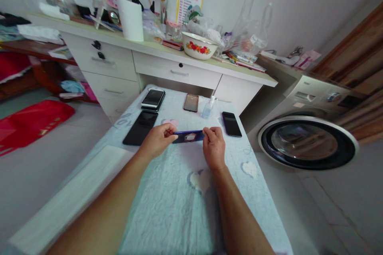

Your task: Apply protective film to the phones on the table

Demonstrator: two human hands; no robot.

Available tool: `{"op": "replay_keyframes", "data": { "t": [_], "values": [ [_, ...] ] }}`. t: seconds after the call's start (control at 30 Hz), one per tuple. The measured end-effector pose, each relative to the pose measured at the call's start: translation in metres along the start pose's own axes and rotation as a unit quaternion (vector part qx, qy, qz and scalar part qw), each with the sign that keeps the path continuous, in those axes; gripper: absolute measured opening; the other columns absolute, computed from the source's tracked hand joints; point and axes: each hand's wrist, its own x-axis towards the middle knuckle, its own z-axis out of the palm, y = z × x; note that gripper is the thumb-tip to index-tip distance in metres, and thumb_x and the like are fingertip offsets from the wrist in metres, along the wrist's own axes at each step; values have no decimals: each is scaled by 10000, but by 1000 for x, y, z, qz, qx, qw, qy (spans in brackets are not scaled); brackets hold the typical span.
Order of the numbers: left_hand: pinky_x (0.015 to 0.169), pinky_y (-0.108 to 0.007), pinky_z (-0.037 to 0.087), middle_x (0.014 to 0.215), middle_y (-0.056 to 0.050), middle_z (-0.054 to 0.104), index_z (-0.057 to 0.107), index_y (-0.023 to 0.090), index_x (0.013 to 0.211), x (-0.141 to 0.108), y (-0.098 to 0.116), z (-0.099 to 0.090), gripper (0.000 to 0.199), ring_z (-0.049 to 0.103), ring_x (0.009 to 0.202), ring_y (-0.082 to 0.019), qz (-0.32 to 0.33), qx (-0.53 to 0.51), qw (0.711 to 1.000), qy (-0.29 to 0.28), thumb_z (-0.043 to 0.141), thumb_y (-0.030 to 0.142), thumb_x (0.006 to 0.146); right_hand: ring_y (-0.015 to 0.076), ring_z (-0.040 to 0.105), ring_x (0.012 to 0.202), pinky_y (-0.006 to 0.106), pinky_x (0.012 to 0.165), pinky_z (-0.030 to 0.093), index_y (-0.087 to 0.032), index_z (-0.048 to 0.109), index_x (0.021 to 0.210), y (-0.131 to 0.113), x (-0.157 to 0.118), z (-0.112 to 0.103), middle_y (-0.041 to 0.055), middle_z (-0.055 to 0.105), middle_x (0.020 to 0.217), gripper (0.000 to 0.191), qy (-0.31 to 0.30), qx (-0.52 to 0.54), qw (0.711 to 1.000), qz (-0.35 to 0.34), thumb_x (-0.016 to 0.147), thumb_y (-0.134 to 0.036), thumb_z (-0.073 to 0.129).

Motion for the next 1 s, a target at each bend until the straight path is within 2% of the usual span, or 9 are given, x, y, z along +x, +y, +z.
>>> {"op": "replay_keyframes", "data": {
  "t": [0.67, 1.0],
  "values": [
    [552, -227, 378, 634, 26, 581, 632, 160, 748, -2, 1, 6, 166, 502, 573, -112, -11, -56, 997, -51, 685, 295, 669, 172, 546, 873, 246, 770, 447, -215, 664, 1042, -48, -13, 12, 68, 578, 978, 292, -121, 10, 989, -85, 935, -176, 395],
    [579, -243, 400, 682, -2, 628, 652, 150, 760, -1, -3, 4, 182, 553, 625, -137, 13, -4, 998, -61, 663, 326, 712, 179, 505, 849, 251, 729, 414, -229, 642, 1042, -58, -16, 12, 49, 577, 977, 286, -162, -29, 979, -118, 931, -163, 387]
  ]
}}
